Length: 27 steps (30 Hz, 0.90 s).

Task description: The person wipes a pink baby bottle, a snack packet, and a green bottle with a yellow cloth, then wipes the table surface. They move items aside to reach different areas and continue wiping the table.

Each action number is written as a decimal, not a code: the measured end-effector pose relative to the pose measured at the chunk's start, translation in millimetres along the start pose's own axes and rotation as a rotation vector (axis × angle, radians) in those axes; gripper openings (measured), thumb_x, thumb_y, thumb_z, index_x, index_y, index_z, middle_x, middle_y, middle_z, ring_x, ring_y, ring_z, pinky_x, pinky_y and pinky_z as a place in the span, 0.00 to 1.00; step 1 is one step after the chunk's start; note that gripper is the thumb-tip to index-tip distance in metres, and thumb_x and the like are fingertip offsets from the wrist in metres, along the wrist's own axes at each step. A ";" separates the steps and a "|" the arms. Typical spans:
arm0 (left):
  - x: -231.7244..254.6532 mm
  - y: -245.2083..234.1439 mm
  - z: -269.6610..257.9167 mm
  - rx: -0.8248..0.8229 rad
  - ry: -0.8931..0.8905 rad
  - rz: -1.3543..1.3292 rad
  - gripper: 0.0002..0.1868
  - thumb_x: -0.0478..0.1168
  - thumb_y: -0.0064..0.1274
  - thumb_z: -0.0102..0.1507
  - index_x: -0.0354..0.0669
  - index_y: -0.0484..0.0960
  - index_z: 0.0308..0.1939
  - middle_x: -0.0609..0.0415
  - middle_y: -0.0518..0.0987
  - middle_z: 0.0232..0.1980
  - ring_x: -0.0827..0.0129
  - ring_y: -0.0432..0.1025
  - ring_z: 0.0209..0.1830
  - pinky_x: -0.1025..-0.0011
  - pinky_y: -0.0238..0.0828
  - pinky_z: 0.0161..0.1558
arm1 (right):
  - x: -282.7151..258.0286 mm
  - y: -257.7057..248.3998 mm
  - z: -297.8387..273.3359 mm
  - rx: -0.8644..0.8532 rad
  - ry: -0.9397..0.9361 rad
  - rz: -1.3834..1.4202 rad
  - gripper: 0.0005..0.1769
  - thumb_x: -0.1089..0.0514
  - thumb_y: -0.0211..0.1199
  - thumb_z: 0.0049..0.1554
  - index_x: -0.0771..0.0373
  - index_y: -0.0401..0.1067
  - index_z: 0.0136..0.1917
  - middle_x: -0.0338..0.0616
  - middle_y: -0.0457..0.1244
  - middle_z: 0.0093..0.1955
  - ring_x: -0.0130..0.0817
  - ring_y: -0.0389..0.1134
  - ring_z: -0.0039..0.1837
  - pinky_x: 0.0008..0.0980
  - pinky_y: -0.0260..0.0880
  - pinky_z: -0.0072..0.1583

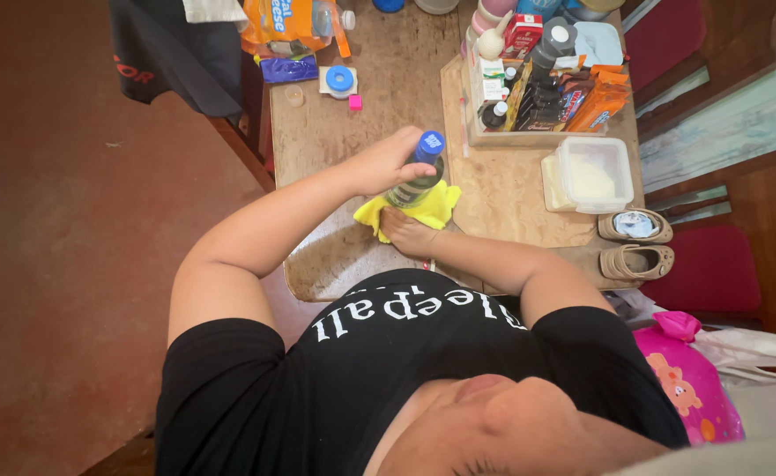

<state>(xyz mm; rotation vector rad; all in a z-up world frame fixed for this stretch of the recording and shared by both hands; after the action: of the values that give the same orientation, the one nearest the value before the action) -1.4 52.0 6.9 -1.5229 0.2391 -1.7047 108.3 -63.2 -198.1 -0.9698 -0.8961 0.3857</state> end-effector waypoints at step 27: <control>56.1 -19.7 12.1 0.083 -0.256 0.327 0.29 0.65 0.60 0.57 0.44 0.83 0.45 0.37 0.78 0.42 0.42 0.76 0.40 0.51 0.74 0.44 | 53.0 -35.1 -35.1 0.374 0.099 -0.191 0.08 0.50 0.55 0.65 0.47 0.72 0.56 0.31 0.64 0.62 0.28 0.62 0.72 0.68 0.16 0.78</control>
<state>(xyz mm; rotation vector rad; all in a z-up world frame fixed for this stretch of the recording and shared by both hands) 4.5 31.7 63.8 -1.5279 0.2627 -1.2384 164.5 -67.0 -152.3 -0.5500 -0.7834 0.3248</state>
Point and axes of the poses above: each hand's wrist, its own z-axis towards the middle knuckle, its own y-axis out of the palm, x = y × z, the point moved 3 cm from there along z, towards the middle knuckle
